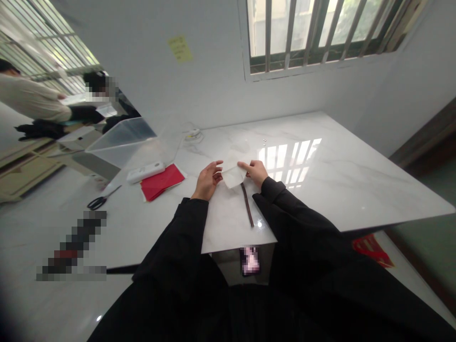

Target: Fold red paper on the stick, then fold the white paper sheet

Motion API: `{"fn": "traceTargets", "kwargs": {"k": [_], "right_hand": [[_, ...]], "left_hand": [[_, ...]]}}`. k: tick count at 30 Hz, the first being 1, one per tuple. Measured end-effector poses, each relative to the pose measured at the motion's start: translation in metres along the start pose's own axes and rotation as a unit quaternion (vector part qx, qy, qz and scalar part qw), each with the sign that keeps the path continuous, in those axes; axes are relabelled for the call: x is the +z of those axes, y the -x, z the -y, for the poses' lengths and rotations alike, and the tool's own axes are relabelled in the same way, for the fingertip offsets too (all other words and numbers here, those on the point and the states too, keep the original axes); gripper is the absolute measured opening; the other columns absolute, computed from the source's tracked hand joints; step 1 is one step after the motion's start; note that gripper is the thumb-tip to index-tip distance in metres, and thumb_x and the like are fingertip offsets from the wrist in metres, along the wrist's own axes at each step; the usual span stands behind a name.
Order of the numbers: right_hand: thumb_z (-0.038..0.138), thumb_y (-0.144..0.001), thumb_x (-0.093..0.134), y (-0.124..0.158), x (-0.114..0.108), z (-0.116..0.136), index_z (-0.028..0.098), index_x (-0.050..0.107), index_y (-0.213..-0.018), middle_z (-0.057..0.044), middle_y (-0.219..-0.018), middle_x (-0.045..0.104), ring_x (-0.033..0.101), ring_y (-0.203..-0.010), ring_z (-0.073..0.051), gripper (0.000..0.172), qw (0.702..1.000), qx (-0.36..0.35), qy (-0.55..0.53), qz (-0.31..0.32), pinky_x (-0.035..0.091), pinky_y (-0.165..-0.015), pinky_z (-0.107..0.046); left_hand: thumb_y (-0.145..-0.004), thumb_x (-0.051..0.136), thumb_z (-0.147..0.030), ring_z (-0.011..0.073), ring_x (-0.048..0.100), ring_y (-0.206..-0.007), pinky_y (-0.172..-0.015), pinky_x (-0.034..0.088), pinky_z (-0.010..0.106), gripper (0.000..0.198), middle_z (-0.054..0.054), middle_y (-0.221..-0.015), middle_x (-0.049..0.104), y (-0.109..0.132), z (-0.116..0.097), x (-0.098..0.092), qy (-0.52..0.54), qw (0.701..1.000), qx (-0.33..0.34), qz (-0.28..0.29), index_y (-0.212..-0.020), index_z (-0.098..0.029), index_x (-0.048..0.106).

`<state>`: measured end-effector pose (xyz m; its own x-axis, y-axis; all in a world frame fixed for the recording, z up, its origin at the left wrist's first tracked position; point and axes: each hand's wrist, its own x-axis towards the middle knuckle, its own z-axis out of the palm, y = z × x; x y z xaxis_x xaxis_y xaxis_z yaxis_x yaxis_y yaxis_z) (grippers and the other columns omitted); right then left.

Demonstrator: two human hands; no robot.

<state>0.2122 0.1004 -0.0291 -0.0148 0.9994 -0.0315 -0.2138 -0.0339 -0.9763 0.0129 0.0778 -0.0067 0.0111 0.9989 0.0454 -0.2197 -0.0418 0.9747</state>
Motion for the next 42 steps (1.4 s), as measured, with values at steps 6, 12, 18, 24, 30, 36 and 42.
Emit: {"fn": "traceTargets", "kwargs": {"k": [6,12,18,24,30,36,42], "right_hand": [[0.050,-0.068,0.091,-0.001,0.000,0.003,0.020,0.051,-0.065,0.004,-0.053,0.051,0.044,-0.045,-0.008,0.050,0.998,0.008,-0.024,-0.065,0.034,-0.042,-0.024],[0.044,-0.070,0.090,0.001,-0.001,0.004,0.020,0.051,-0.061,0.005,-0.047,0.045,0.039,-0.042,-0.008,0.047,0.997,0.005,-0.021,-0.068,0.028,-0.041,-0.024],[0.045,-0.071,0.088,-0.001,-0.002,0.000,0.019,0.055,-0.063,0.003,-0.049,0.051,0.043,-0.046,-0.010,0.042,0.998,-0.002,0.015,-0.053,0.031,-0.042,-0.025],[0.045,-0.073,0.083,-0.001,-0.002,-0.001,0.015,0.064,-0.066,0.000,-0.053,0.058,0.046,-0.047,-0.010,0.036,0.997,-0.015,0.067,-0.036,0.033,-0.044,-0.025],[0.048,-0.073,0.081,-0.001,-0.003,-0.002,0.014,0.068,-0.069,0.000,-0.052,0.059,0.045,-0.047,-0.011,0.037,0.994,-0.026,0.102,-0.020,0.032,-0.045,-0.025],[0.049,-0.072,0.081,-0.003,-0.005,-0.005,0.015,0.065,-0.065,0.000,-0.052,0.056,0.044,-0.047,-0.010,0.038,0.994,-0.038,0.102,-0.013,0.031,-0.045,-0.025],[0.053,-0.069,0.082,-0.007,-0.006,-0.008,0.015,0.065,-0.068,0.001,-0.053,0.056,0.045,-0.048,-0.010,0.041,0.995,-0.038,0.086,-0.014,0.032,-0.045,-0.025]], "left_hand": [[-0.069,0.081,-0.029,0.0124,0.064,-0.084,-0.074,0.053,0.024,0.080,0.008,-0.121,0.065,0.003,0.000,-0.003,-0.094,0.992,0.051,0.072,-0.145,-0.029,0.057],[-0.067,0.085,-0.031,0.0153,0.068,-0.089,-0.086,0.056,0.032,0.081,0.013,-0.146,0.056,0.008,-0.001,0.000,-0.116,0.984,0.071,0.118,-0.144,-0.027,0.060],[-0.062,0.093,-0.043,0.0152,0.069,-0.088,-0.094,0.057,0.037,0.048,0.013,-0.148,0.050,0.011,-0.002,0.005,-0.156,0.977,0.079,0.122,-0.099,-0.017,0.079],[-0.061,0.094,-0.050,0.0188,0.070,-0.094,-0.096,0.057,0.039,0.044,0.013,-0.141,0.052,0.012,-0.002,0.007,-0.174,0.974,0.088,0.117,-0.086,-0.016,0.080],[-0.064,0.092,-0.052,0.0223,0.069,-0.102,-0.091,0.058,0.035,0.046,0.013,-0.145,0.051,0.017,-0.005,0.011,-0.211,0.964,0.088,0.133,-0.093,-0.018,0.082],[-0.066,0.090,-0.053,0.0287,0.063,-0.118,-0.084,0.059,0.031,0.041,0.013,-0.138,0.056,0.020,-0.008,0.015,-0.232,0.958,0.097,0.134,-0.084,-0.017,0.081],[-0.066,0.090,-0.053,0.0300,0.062,-0.119,-0.082,0.060,0.031,0.041,0.013,-0.134,0.059,0.021,-0.009,0.015,-0.225,0.957,0.102,0.151,-0.081,-0.016,0.081]]}}
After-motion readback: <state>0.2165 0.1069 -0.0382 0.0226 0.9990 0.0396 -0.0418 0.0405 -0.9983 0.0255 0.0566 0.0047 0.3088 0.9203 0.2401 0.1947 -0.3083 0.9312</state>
